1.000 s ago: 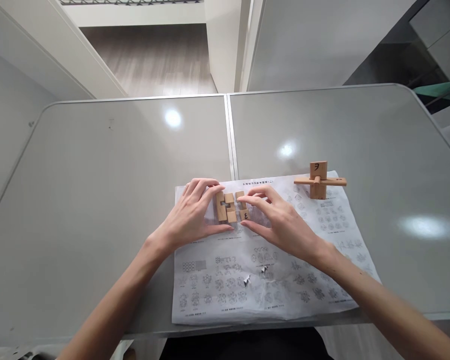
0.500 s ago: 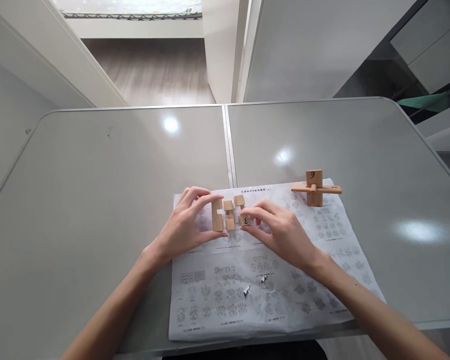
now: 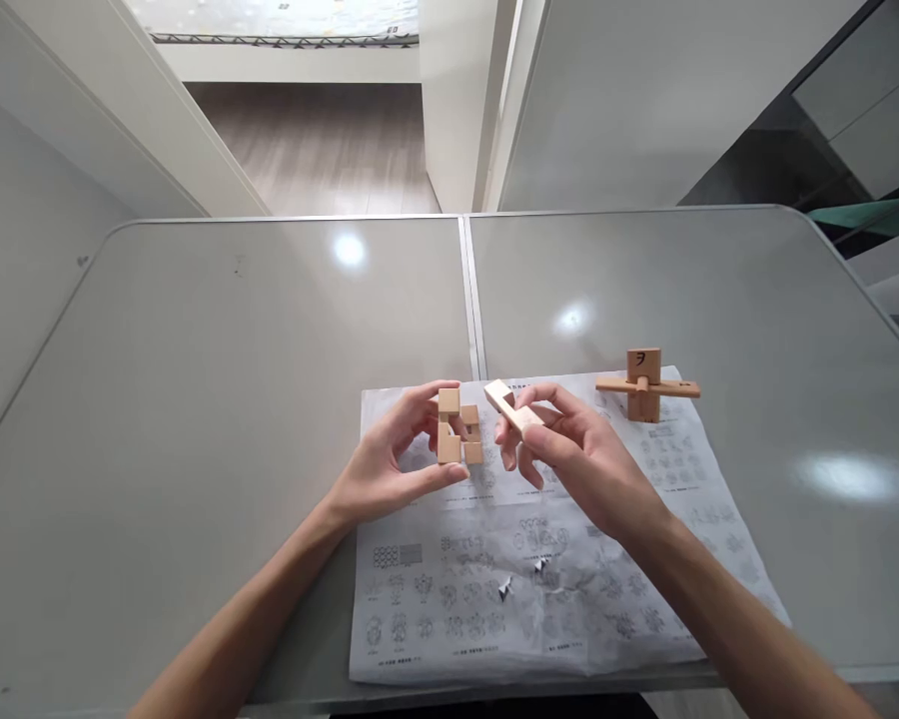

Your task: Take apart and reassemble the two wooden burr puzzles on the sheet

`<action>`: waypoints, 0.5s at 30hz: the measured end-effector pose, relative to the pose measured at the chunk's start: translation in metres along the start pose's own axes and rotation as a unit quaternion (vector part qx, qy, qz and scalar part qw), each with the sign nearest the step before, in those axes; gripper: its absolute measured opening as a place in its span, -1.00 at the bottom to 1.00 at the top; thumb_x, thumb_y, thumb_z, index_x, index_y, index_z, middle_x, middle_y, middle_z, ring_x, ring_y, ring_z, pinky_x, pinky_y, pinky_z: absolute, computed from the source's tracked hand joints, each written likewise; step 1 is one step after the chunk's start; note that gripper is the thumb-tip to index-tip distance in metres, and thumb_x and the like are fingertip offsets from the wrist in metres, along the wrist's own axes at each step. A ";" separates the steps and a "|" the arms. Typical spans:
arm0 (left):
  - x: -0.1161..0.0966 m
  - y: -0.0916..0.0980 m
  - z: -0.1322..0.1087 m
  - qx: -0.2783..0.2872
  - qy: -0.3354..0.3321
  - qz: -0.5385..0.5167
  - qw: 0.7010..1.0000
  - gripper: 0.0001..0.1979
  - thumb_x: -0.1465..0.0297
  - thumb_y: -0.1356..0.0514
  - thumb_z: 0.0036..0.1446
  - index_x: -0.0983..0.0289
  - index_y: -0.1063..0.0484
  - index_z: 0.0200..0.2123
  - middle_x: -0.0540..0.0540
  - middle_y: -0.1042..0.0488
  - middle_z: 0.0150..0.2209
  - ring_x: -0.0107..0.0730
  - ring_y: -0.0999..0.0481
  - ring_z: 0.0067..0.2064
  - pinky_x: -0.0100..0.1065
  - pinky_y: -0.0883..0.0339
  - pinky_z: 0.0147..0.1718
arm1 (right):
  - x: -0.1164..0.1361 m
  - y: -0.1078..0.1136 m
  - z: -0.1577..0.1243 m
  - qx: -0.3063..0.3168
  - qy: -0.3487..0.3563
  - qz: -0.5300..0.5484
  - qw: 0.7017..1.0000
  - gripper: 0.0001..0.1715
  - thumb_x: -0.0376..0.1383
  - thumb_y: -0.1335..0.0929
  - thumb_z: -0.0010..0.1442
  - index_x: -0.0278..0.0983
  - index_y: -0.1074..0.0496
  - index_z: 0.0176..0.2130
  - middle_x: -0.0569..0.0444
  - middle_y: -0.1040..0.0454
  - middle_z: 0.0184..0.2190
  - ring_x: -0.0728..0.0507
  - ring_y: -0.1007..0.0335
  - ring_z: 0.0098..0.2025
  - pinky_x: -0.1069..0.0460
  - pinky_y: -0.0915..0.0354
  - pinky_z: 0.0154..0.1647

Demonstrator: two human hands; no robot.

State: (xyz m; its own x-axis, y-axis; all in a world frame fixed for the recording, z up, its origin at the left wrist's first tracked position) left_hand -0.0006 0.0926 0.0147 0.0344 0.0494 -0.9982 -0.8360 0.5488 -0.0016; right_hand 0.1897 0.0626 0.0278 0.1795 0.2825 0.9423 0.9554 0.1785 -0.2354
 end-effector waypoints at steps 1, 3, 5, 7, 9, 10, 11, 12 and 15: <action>0.002 -0.001 0.000 0.006 0.008 -0.036 0.999 -0.31 0.20 -0.46 0.24 0.17 -0.35 0.36 0.16 -0.57 -0.11 -0.19 -0.56 -0.08 -0.18 -0.43 -0.04 | -0.002 -0.001 0.000 -0.003 -0.004 0.006 1.000 -0.81 -0.15 -0.45 0.44 -0.14 -0.39 -0.07 0.08 -0.59 -0.23 -0.07 -0.47 -0.33 0.04 -0.37 -0.40; 0.007 -0.002 0.000 0.019 0.031 -0.107 0.994 -0.38 0.11 -0.39 0.31 0.21 -0.41 0.33 0.15 -0.54 -0.14 -0.29 -0.49 -0.19 -0.25 -0.37 -0.14 | -0.004 -0.003 0.002 0.001 -0.007 0.019 1.000 -0.81 -0.14 -0.44 0.46 -0.15 -0.40 -0.06 0.10 -0.58 -0.22 -0.03 -0.41 -0.40 0.04 -0.36 -0.41; 0.011 -0.004 0.001 0.029 0.051 -0.175 0.983 -0.39 -0.04 -0.30 0.34 0.24 -0.49 0.26 0.13 -0.50 -0.19 -0.37 -0.38 -0.29 -0.28 -0.30 -0.20 | -0.004 -0.006 0.003 0.018 0.002 0.040 0.999 -0.81 -0.13 -0.43 0.48 -0.14 -0.41 -0.02 0.07 -0.58 -0.14 -0.01 -0.39 -0.42 0.02 -0.37 -0.39; 0.012 -0.007 0.002 0.039 0.066 -0.237 0.969 -0.32 -0.18 -0.22 0.32 0.28 -0.57 0.14 0.10 -0.47 -0.26 -0.40 -0.31 -0.35 -0.28 -0.26 -0.23 | -0.002 -0.008 0.006 0.029 0.017 0.058 0.998 -0.82 -0.15 -0.44 0.48 -0.12 -0.43 0.01 0.05 -0.58 -0.04 0.00 -0.40 -0.38 0.01 -0.39 -0.32; 0.013 -0.010 0.004 0.048 0.092 -0.285 0.953 -0.24 -0.27 -0.13 0.30 0.32 -0.61 0.02 0.08 -0.44 -0.35 -0.40 -0.27 -0.39 -0.29 -0.23 -0.28 | 0.001 -0.008 0.009 0.033 0.028 0.055 0.998 -0.85 -0.18 -0.46 0.47 -0.10 -0.46 0.00 0.06 -0.56 0.01 -0.01 -0.41 -0.31 0.02 -0.40 -0.24; 0.014 -0.011 0.004 0.051 0.109 -0.305 0.945 -0.21 -0.30 -0.08 0.30 0.33 -0.61 -0.03 0.07 -0.42 -0.39 -0.39 -0.26 -0.42 -0.29 -0.22 -0.31 | 0.003 -0.008 0.011 0.032 0.035 0.042 0.998 -0.86 -0.20 -0.47 0.46 -0.09 -0.48 -0.01 0.07 -0.55 0.02 0.00 -0.41 -0.29 0.03 -0.40 -0.23; 0.015 -0.012 0.003 0.052 0.129 -0.322 0.936 -0.17 -0.32 -0.03 0.30 0.35 -0.61 -0.06 0.06 -0.41 -0.43 -0.39 -0.25 -0.44 -0.29 -0.21 -0.33 | 0.007 -0.008 0.013 0.031 0.046 0.022 0.998 -0.88 -0.23 -0.47 0.45 -0.09 -0.51 -0.01 0.07 -0.54 0.02 0.00 -0.40 -0.29 0.04 -0.40 -0.23; 0.016 -0.013 0.003 0.053 0.146 -0.337 0.928 -0.14 -0.34 0.02 0.30 0.36 -0.60 -0.09 0.06 -0.40 -0.46 -0.38 -0.25 -0.45 -0.29 -0.21 -0.34 | 0.012 -0.008 0.015 0.034 0.062 0.000 0.998 -0.88 -0.25 -0.47 0.45 -0.08 -0.54 -0.01 0.08 -0.53 0.00 0.01 -0.40 -0.30 0.04 -0.40 -0.26; 0.018 -0.013 0.000 0.058 0.188 -0.362 0.911 -0.11 -0.36 0.10 0.29 0.37 -0.55 -0.16 0.05 -0.38 -0.50 -0.36 -0.25 -0.47 -0.27 -0.23 -0.35 | 0.030 -0.018 0.018 0.085 0.118 -0.037 0.989 -0.82 -0.32 -0.44 0.46 -0.10 -0.61 0.02 0.08 -0.51 -0.07 0.01 -0.46 -0.32 0.04 -0.45 -0.29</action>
Point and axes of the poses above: each hand's wrist, its own z-axis towards the middle knuckle, its own y-axis out of the back of the hand, x = y × z, the point moved 7 cm from there along z, towards the middle knuckle
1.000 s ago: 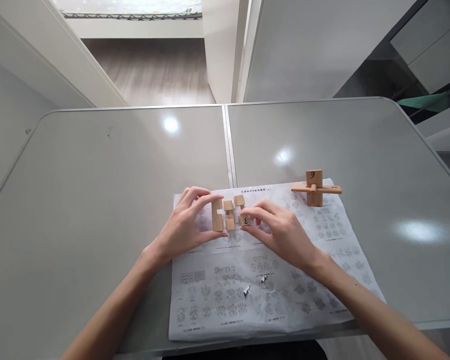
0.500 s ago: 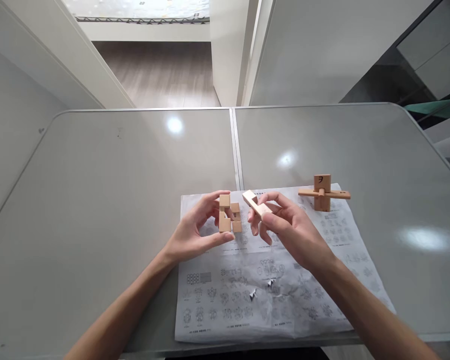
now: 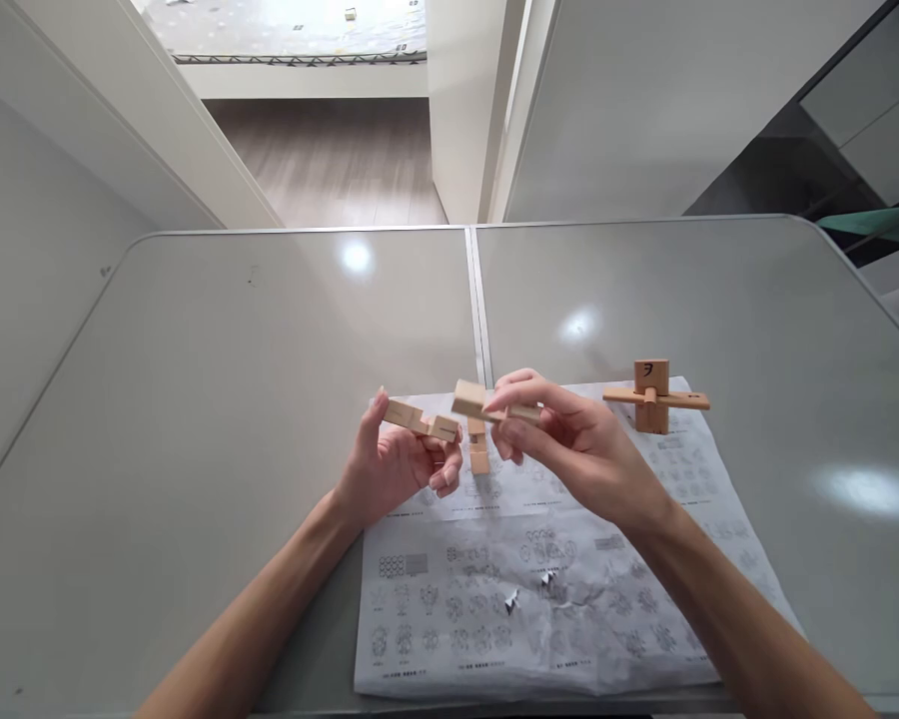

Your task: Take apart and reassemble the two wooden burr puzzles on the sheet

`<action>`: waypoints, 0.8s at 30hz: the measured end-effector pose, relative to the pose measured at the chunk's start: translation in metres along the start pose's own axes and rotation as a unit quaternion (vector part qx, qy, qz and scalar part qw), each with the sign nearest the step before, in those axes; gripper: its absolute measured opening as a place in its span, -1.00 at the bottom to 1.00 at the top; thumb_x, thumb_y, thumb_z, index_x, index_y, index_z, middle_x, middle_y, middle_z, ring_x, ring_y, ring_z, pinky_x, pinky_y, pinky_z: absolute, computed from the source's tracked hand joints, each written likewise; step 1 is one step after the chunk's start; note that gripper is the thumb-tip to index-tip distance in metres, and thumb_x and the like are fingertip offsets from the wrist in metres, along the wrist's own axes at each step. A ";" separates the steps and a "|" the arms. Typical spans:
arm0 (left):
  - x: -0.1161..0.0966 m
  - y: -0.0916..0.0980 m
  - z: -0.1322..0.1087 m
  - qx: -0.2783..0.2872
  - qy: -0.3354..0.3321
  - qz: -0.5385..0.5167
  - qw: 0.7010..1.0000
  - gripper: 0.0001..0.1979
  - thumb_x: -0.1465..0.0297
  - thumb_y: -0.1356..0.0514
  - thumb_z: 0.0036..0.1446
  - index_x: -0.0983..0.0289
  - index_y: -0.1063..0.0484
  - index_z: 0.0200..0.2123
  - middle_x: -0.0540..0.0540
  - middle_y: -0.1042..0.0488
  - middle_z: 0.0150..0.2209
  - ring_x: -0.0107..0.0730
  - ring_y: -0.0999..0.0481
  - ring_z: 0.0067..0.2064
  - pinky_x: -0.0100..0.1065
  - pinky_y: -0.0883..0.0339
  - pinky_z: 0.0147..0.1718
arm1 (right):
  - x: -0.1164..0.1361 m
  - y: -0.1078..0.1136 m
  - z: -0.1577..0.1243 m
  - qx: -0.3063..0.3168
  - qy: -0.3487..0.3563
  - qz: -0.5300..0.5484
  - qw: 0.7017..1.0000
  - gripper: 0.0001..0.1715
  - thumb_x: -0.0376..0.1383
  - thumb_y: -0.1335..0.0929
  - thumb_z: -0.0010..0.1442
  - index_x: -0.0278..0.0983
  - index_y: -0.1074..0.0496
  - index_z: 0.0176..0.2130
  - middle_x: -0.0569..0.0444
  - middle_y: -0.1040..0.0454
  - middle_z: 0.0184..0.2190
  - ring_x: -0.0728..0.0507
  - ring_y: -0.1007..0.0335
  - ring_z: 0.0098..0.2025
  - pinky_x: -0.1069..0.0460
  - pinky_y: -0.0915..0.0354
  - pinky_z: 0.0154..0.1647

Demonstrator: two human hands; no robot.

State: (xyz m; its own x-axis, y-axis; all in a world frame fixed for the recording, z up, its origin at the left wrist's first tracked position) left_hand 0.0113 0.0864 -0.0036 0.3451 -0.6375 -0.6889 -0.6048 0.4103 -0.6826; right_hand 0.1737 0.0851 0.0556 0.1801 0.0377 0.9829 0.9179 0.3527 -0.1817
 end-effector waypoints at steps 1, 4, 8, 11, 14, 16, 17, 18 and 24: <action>0.001 0.000 0.000 0.001 0.011 -0.005 1.000 -0.11 -0.36 0.12 0.29 0.37 -0.54 -0.18 0.06 -0.38 -0.50 -0.34 -0.26 -0.46 -0.26 -0.24 -0.34 | 0.004 -0.004 0.003 0.024 0.006 0.008 1.000 -0.77 -0.34 -0.43 0.46 -0.10 -0.59 0.07 0.08 -0.53 -0.08 0.00 -0.51 -0.31 0.03 -0.49 -0.26; 0.006 -0.001 -0.001 0.023 0.037 -0.014 0.999 -0.13 -0.34 0.15 0.31 0.35 -0.50 -0.25 0.07 -0.39 -0.50 -0.31 -0.30 -0.45 -0.23 -0.30 -0.32 | 0.010 -0.014 0.011 0.054 -0.024 0.039 0.997 -0.64 -0.33 -0.49 0.40 -0.12 -0.51 0.15 0.07 -0.63 -0.10 -0.07 -0.64 -0.21 -0.03 -0.58 -0.13; 0.013 -0.004 -0.001 0.057 0.053 -0.026 0.997 -0.15 -0.34 0.13 0.31 0.34 -0.50 -0.30 0.08 -0.42 -0.52 -0.34 -0.33 -0.49 -0.20 -0.38 -0.32 | 0.012 -0.020 0.021 0.049 -0.060 -0.022 0.997 -0.72 -0.26 -0.59 0.29 -0.20 -0.57 -0.03 0.07 -0.70 -0.19 -0.12 -0.68 -0.15 -0.02 -0.58 -0.05; 0.017 -0.003 -0.001 0.062 0.058 -0.018 0.996 -0.15 -0.33 0.13 0.32 0.34 -0.51 -0.27 0.09 -0.45 -0.51 -0.32 -0.37 -0.50 -0.18 -0.42 -0.30 | 0.010 -0.025 0.026 0.070 -0.072 -0.058 0.993 -0.75 -0.20 -0.57 0.31 -0.21 -0.64 -0.04 0.09 -0.70 -0.26 -0.11 -0.66 -0.25 -0.02 -0.57 -0.13; 0.017 -0.001 -0.001 0.062 0.058 -0.008 0.996 -0.15 -0.31 0.16 0.34 0.35 -0.50 -0.23 0.12 -0.49 -0.48 -0.30 -0.41 -0.49 -0.16 -0.44 -0.28 | 0.007 -0.024 0.030 0.065 -0.077 -0.074 0.992 -0.72 -0.14 -0.58 0.29 -0.20 -0.67 -0.04 0.05 -0.68 -0.19 -0.11 -0.65 -0.26 -0.04 -0.56 -0.19; 0.015 -0.002 -0.001 0.066 0.053 0.000 0.996 -0.14 -0.31 0.16 0.34 0.37 -0.51 -0.19 0.13 -0.50 -0.46 -0.29 -0.42 -0.47 -0.15 -0.44 -0.26 | 0.005 -0.021 0.032 0.053 -0.076 -0.089 0.992 -0.71 -0.11 -0.59 0.26 -0.20 -0.68 -0.08 0.03 -0.64 -0.11 -0.09 -0.62 -0.26 -0.02 -0.53 -0.23; 0.014 -0.003 -0.001 0.070 0.051 0.004 0.996 -0.14 -0.30 0.16 0.35 0.37 -0.52 -0.18 0.14 -0.51 -0.45 -0.29 -0.43 -0.46 -0.15 -0.44 -0.25 | 0.004 -0.021 0.033 0.050 -0.081 -0.096 0.991 -0.71 -0.10 -0.59 0.26 -0.20 -0.68 -0.10 0.03 -0.63 -0.12 -0.08 -0.60 -0.28 0.00 -0.52 -0.26; 0.013 -0.004 -0.001 0.074 0.050 0.007 0.996 -0.14 -0.30 0.16 0.35 0.37 -0.52 -0.17 0.13 -0.51 -0.45 -0.29 -0.43 -0.45 -0.16 -0.44 -0.25 | 0.002 -0.021 0.034 0.052 -0.089 -0.100 0.990 -0.70 -0.09 -0.59 0.26 -0.21 -0.66 -0.11 0.04 -0.63 -0.16 -0.07 -0.59 -0.29 0.01 -0.50 -0.29; 0.012 -0.008 -0.001 0.093 0.048 0.016 0.994 -0.12 -0.32 0.20 0.35 0.35 -0.51 -0.21 0.11 -0.51 -0.47 -0.32 -0.42 -0.46 -0.21 -0.41 -0.27 | 0.005 -0.022 0.040 0.079 -0.114 -0.123 0.983 -0.65 -0.09 -0.60 0.26 -0.20 -0.57 -0.06 0.13 -0.61 -0.33 -0.09 -0.58 -0.30 0.01 -0.47 -0.28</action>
Point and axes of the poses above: each hand's wrist, its own z-axis towards the middle knuckle, its own y-axis out of the back of the hand, x = y × z, the point moved 7 cm from there along z, towards the middle knuckle
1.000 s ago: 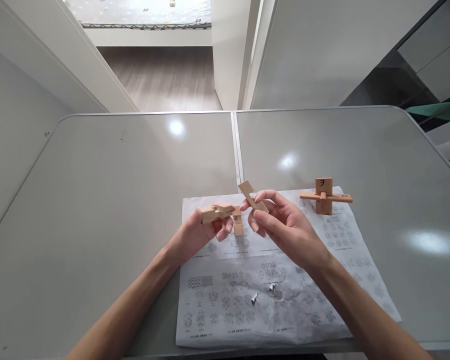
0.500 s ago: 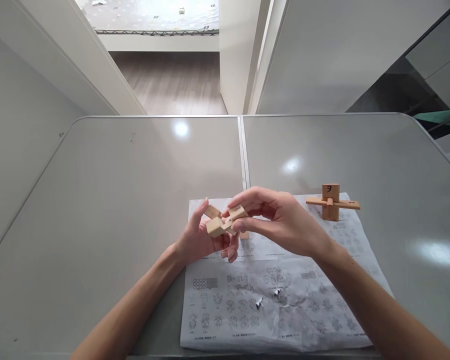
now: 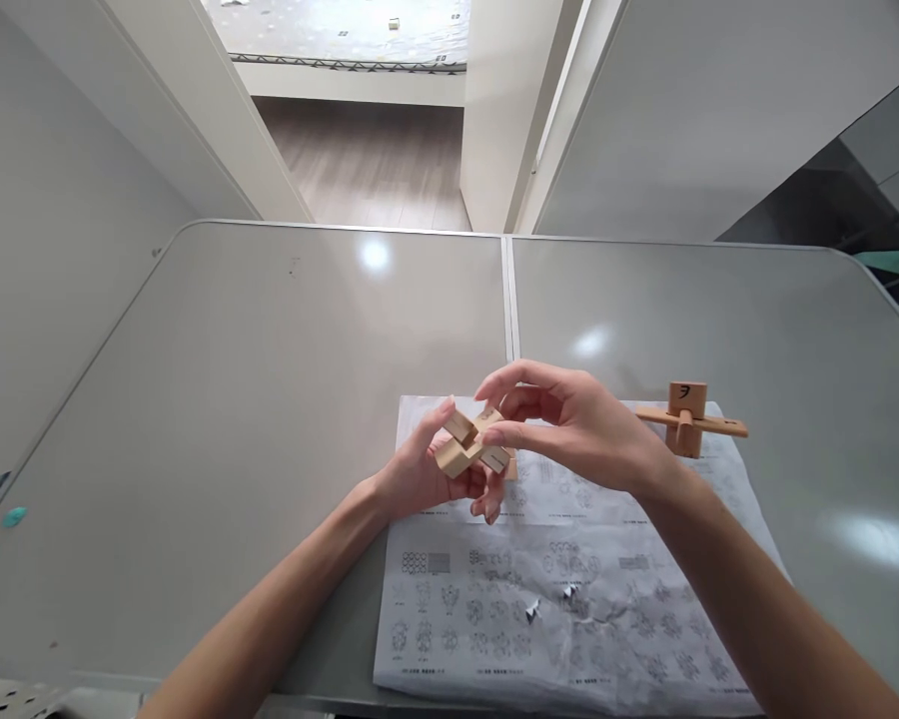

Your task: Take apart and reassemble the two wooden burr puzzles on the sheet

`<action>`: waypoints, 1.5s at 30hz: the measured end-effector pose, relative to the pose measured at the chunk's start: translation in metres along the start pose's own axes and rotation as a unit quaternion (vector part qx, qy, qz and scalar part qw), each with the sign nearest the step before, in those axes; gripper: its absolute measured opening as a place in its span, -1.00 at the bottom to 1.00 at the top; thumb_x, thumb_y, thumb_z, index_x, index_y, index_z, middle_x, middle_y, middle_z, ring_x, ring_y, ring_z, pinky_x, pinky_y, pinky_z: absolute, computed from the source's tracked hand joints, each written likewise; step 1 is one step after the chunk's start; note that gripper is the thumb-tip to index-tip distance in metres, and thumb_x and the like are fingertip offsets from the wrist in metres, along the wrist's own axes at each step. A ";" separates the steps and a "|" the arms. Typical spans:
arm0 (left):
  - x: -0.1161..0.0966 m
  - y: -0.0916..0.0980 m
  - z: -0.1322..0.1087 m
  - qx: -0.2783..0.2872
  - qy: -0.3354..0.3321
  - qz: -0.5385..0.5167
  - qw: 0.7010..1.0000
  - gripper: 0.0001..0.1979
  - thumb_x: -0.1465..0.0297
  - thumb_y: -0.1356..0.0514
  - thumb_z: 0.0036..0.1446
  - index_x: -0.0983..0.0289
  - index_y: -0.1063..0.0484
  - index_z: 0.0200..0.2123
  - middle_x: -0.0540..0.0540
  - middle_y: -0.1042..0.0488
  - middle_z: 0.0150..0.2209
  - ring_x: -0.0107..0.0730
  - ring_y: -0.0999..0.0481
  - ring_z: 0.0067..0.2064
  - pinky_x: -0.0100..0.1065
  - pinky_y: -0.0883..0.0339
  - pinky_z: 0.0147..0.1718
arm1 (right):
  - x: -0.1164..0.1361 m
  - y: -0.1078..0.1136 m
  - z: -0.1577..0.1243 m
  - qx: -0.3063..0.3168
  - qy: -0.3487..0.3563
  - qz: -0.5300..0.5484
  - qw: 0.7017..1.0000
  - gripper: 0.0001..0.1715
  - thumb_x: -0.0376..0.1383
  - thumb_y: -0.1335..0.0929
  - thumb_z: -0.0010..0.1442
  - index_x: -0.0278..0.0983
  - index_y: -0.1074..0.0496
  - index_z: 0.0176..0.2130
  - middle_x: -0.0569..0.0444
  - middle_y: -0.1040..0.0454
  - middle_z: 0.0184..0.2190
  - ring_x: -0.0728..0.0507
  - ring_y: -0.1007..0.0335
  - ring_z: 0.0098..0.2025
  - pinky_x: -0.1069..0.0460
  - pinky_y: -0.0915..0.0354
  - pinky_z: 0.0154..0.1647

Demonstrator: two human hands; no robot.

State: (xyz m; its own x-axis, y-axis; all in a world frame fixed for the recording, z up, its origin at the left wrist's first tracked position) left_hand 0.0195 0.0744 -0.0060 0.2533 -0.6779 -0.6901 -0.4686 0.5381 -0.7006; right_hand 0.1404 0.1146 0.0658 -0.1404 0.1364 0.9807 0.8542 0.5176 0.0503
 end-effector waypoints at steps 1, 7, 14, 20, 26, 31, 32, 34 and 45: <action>0.001 0.000 0.000 -0.001 -0.001 0.001 1.000 -0.12 -0.33 0.19 0.34 0.35 -0.51 -0.21 0.12 -0.51 -0.47 -0.32 -0.43 -0.45 -0.21 -0.41 -0.26 | 0.002 0.001 0.001 0.002 0.005 -0.009 1.000 -0.66 -0.09 -0.59 0.26 -0.20 -0.58 -0.07 0.13 -0.61 -0.33 -0.09 -0.58 -0.29 0.00 -0.48 -0.27; 0.005 -0.004 0.002 0.009 0.002 0.006 1.000 -0.20 -0.32 0.03 0.32 0.34 -0.49 -0.22 0.13 -0.53 -0.43 -0.30 -0.46 -0.44 -0.22 -0.38 -0.29 | 0.012 0.000 0.005 0.008 0.030 -0.031 0.999 -0.70 -0.08 -0.57 0.29 -0.22 -0.60 -0.11 0.08 -0.62 -0.30 -0.11 -0.58 -0.26 -0.01 -0.48 -0.27; 0.004 -0.001 0.002 0.034 -0.025 -0.014 0.999 -0.20 -0.34 0.01 0.28 0.33 -0.51 -0.23 0.14 -0.54 -0.42 -0.30 -0.44 -0.46 -0.15 -0.43 -0.26 | 0.005 -0.005 0.009 0.065 -0.008 -0.001 0.998 -0.69 -0.07 -0.51 0.37 -0.23 -0.59 -0.07 0.07 -0.63 -0.32 -0.10 -0.56 -0.31 0.01 -0.43 -0.34; -0.001 -0.002 0.004 0.015 -0.036 0.021 0.999 -0.19 -0.36 -0.01 0.26 0.34 -0.50 -0.26 0.11 -0.48 -0.47 -0.29 -0.42 -0.45 -0.20 -0.37 -0.33 | 0.003 -0.005 0.009 0.091 -0.009 -0.012 0.996 -0.66 -0.03 -0.47 0.42 -0.23 -0.61 -0.02 0.09 -0.61 -0.32 -0.06 -0.52 -0.32 0.05 -0.37 -0.35; -0.004 -0.002 0.005 0.017 -0.041 0.042 0.998 -0.18 -0.36 0.00 0.26 0.34 -0.48 -0.31 0.12 -0.47 -0.47 -0.32 -0.40 -0.46 -0.20 -0.37 -0.33 | 0.002 -0.002 0.009 0.077 0.005 -0.039 0.996 -0.67 -0.04 -0.46 0.42 -0.21 -0.63 -0.02 0.04 -0.60 -0.19 -0.08 -0.50 -0.27 0.02 -0.40 -0.30; -0.004 0.000 0.005 0.003 -0.050 0.047 0.998 -0.20 -0.38 -0.04 0.21 0.31 -0.44 -0.24 0.11 -0.49 -0.47 -0.29 -0.42 -0.46 -0.22 -0.34 -0.37 | 0.001 -0.010 0.011 0.128 -0.009 0.002 0.992 -0.62 -0.03 -0.38 0.50 -0.25 -0.60 0.04 0.02 -0.64 -0.24 -0.12 -0.59 -0.24 0.00 -0.41 -0.25; -0.005 0.000 0.005 0.002 -0.053 0.046 0.998 -0.22 -0.37 -0.07 0.20 0.31 -0.44 -0.21 0.10 -0.49 -0.46 -0.29 -0.42 -0.46 -0.23 -0.33 -0.37 | 0.000 -0.012 0.012 0.140 -0.016 0.020 0.990 -0.61 -0.02 -0.37 0.51 -0.26 -0.59 0.03 0.01 -0.65 -0.25 -0.13 -0.61 -0.22 0.00 -0.42 -0.22; -0.005 0.001 0.005 -0.002 -0.052 0.043 0.998 -0.23 -0.36 -0.12 0.19 0.30 -0.43 -0.16 0.08 -0.49 -0.44 -0.30 -0.43 -0.47 -0.24 -0.32 -0.39 | -0.001 -0.015 0.012 0.154 -0.025 0.049 0.987 -0.60 -0.01 -0.36 0.52 -0.27 -0.57 0.02 0.01 -0.67 -0.24 -0.14 -0.63 -0.21 0.00 -0.44 -0.19; -0.001 -0.004 0.003 0.019 -0.026 0.053 0.998 -0.22 -0.39 -0.14 0.10 0.29 -0.45 -0.27 0.09 -0.48 -0.49 -0.26 -0.41 -0.50 -0.18 -0.34 -0.36 | -0.001 -0.023 0.010 0.194 -0.032 0.093 0.976 -0.65 -0.10 -0.48 0.43 -0.28 -0.56 0.05 0.12 -0.62 -0.39 -0.12 -0.65 -0.30 0.02 -0.47 -0.24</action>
Point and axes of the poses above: each hand's wrist, its own z-axis towards the middle knuckle, its own y-axis out of the back of the hand, x = y × z, the point moved 7 cm from there along z, towards the middle knuckle
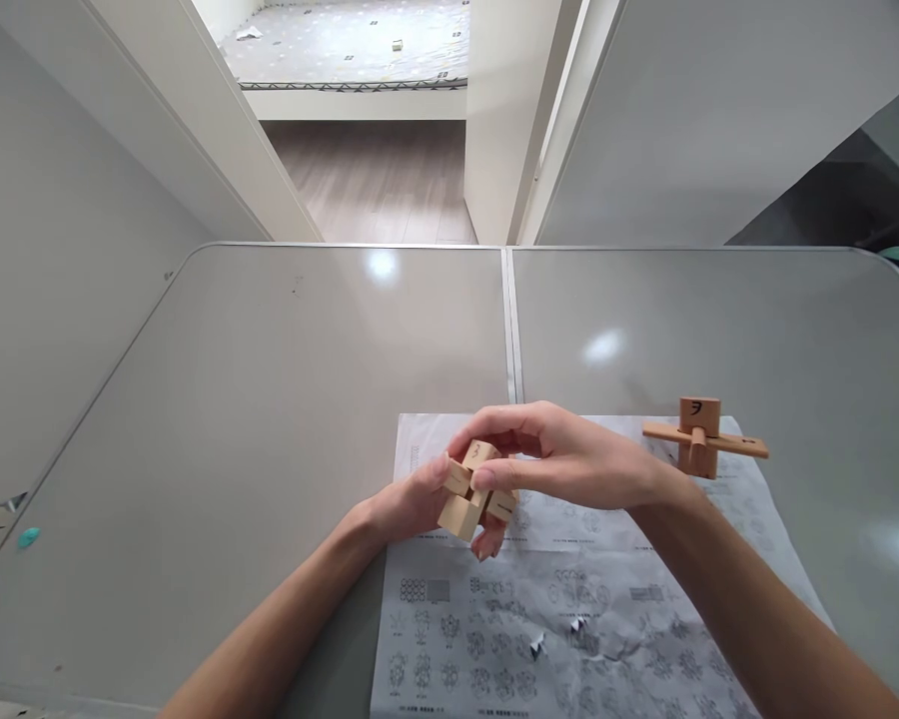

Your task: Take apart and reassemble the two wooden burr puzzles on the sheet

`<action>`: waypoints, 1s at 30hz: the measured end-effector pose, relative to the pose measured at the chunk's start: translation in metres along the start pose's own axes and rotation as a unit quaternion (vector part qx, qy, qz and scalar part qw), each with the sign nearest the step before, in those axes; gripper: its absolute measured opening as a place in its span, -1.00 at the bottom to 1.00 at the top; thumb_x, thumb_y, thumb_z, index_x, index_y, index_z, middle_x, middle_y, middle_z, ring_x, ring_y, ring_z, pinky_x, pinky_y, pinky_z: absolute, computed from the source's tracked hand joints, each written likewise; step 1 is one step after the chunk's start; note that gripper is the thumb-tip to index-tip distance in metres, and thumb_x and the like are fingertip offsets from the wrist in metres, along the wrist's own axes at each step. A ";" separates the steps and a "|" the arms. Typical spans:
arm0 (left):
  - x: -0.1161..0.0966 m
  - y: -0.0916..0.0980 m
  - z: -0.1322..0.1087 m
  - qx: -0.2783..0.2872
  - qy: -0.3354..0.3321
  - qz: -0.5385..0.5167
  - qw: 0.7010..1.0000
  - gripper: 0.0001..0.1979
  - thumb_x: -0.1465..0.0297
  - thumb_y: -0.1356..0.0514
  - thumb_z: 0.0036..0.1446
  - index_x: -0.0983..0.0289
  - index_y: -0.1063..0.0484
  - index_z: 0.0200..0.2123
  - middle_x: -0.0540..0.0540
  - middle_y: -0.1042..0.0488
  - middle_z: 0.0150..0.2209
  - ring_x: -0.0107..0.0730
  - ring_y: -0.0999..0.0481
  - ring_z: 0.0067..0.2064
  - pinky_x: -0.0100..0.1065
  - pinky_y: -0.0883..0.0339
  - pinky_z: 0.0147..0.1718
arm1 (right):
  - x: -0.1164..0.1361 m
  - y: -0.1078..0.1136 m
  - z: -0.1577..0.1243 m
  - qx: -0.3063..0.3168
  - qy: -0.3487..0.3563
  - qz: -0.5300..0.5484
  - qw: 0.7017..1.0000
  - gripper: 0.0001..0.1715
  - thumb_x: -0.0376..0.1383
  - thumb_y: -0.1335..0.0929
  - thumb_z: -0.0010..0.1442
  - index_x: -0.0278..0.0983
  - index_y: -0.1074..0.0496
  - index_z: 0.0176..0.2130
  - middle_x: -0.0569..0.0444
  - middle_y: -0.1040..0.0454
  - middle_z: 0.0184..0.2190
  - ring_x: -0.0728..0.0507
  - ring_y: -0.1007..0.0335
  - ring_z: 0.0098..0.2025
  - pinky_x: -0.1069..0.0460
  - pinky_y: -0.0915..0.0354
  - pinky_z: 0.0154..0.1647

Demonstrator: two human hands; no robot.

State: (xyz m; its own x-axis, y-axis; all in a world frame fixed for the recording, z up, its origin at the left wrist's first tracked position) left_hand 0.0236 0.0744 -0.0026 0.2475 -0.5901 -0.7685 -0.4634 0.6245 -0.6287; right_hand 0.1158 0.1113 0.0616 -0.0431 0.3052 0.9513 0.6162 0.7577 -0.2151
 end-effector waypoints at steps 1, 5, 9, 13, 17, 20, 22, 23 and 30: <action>0.000 -0.001 0.000 0.004 0.001 -0.001 1.000 -0.21 -0.40 -0.15 0.09 0.30 -0.45 -0.28 0.09 -0.47 -0.49 -0.27 -0.41 -0.50 -0.18 -0.34 -0.37 | -0.001 0.001 0.000 -0.003 0.002 0.002 1.000 -0.67 -0.12 -0.49 0.41 -0.28 -0.57 0.03 0.13 -0.61 -0.40 -0.10 -0.64 -0.30 0.03 -0.47 -0.25; -0.002 -0.001 0.000 -0.005 0.001 0.013 1.000 -0.20 -0.40 -0.15 0.07 0.30 -0.45 -0.31 0.09 -0.46 -0.50 -0.29 -0.40 -0.52 -0.18 -0.34 -0.39 | -0.004 0.001 0.001 0.002 -0.003 0.021 1.000 -0.66 -0.12 -0.50 0.39 -0.28 -0.60 0.03 0.11 -0.63 -0.35 -0.10 -0.65 -0.30 0.03 -0.53 -0.25; -0.004 -0.002 0.000 -0.002 0.009 0.044 0.999 -0.22 -0.36 -0.16 0.12 0.30 -0.45 -0.18 0.04 -0.46 -0.48 -0.30 -0.40 -0.49 -0.20 -0.37 -0.38 | -0.008 -0.001 0.000 0.008 -0.032 0.041 0.999 -0.60 -0.06 -0.50 0.38 -0.27 -0.62 0.06 0.06 -0.66 -0.27 -0.15 -0.70 -0.26 -0.01 -0.60 -0.22; -0.009 -0.002 -0.001 0.018 -0.003 0.143 0.990 -0.21 -0.38 -0.06 0.20 0.28 -0.48 -0.15 0.10 -0.48 -0.43 -0.19 -0.46 -0.35 -0.20 -0.37 -0.30 | -0.006 0.000 -0.002 -0.001 -0.027 0.025 0.999 -0.64 -0.07 -0.53 0.35 -0.26 -0.66 0.00 0.06 -0.68 -0.26 -0.15 -0.70 -0.25 0.02 -0.61 -0.24; -0.017 -0.005 -0.002 0.041 -0.026 0.196 0.979 -0.18 -0.42 0.05 0.21 0.26 -0.45 -0.35 0.16 -0.47 -0.40 -0.15 -0.45 -0.31 -0.19 -0.37 -0.27 | -0.002 0.001 -0.003 -0.015 -0.004 -0.027 1.000 -0.68 -0.11 -0.56 0.31 -0.26 -0.68 -0.04 0.04 -0.70 -0.25 -0.15 -0.71 -0.25 0.03 -0.61 -0.26; -0.018 -0.006 -0.002 0.046 -0.007 0.193 0.980 -0.20 -0.42 0.01 0.19 0.24 -0.43 -0.40 0.15 -0.44 -0.40 -0.17 -0.44 -0.34 -0.20 -0.39 -0.31 | 0.000 -0.003 -0.004 -0.025 -0.002 -0.042 0.999 -0.67 -0.08 -0.55 0.32 -0.25 -0.66 -0.04 0.07 -0.69 -0.30 -0.16 -0.72 -0.32 0.03 -0.59 -0.34; -0.019 -0.007 -0.003 0.042 -0.005 0.192 0.980 -0.22 -0.41 -0.04 0.17 0.23 -0.44 -0.41 0.15 -0.44 -0.41 -0.16 -0.44 -0.35 -0.19 -0.39 -0.33 | 0.003 -0.006 -0.005 -0.032 0.003 -0.053 0.998 -0.69 -0.07 -0.53 0.34 -0.23 -0.64 -0.05 0.11 -0.66 -0.35 -0.16 -0.73 -0.35 0.03 -0.57 -0.36; -0.020 -0.008 -0.003 0.042 -0.007 0.194 0.980 -0.24 -0.40 -0.05 0.17 0.23 -0.45 -0.42 0.15 -0.44 -0.42 -0.15 -0.44 -0.36 -0.18 -0.39 -0.32 | 0.005 -0.008 -0.006 -0.036 0.009 -0.062 0.997 -0.70 -0.06 -0.52 0.36 -0.21 -0.63 -0.06 0.13 -0.65 -0.37 -0.16 -0.73 -0.37 0.04 -0.56 -0.37; -0.029 -0.014 -0.001 0.047 -0.029 0.239 0.969 -0.20 -0.46 -0.02 0.10 0.18 -0.41 -0.57 0.16 -0.42 -0.50 -0.06 -0.44 -0.34 -0.11 -0.37 -0.26 | 0.017 -0.017 -0.011 -0.069 0.081 -0.198 0.974 -0.80 -0.10 -0.48 0.43 -0.15 -0.64 -0.06 0.18 -0.61 -0.44 -0.10 -0.63 -0.41 0.04 -0.45 -0.37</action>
State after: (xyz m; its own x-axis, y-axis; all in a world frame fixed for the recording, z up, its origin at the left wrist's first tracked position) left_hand 0.0218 0.0821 0.0279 0.0717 -0.1942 -0.9783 -0.4572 0.8653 -0.2053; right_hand 0.1128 0.0970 0.0837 -0.1817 -0.0978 0.9785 0.6772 0.7090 0.1966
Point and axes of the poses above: each hand's wrist, its own z-axis towards the middle knuckle, its own y-axis out of the back of the hand, x = y × z, the point moved 7 cm from there along z, towards the middle knuckle
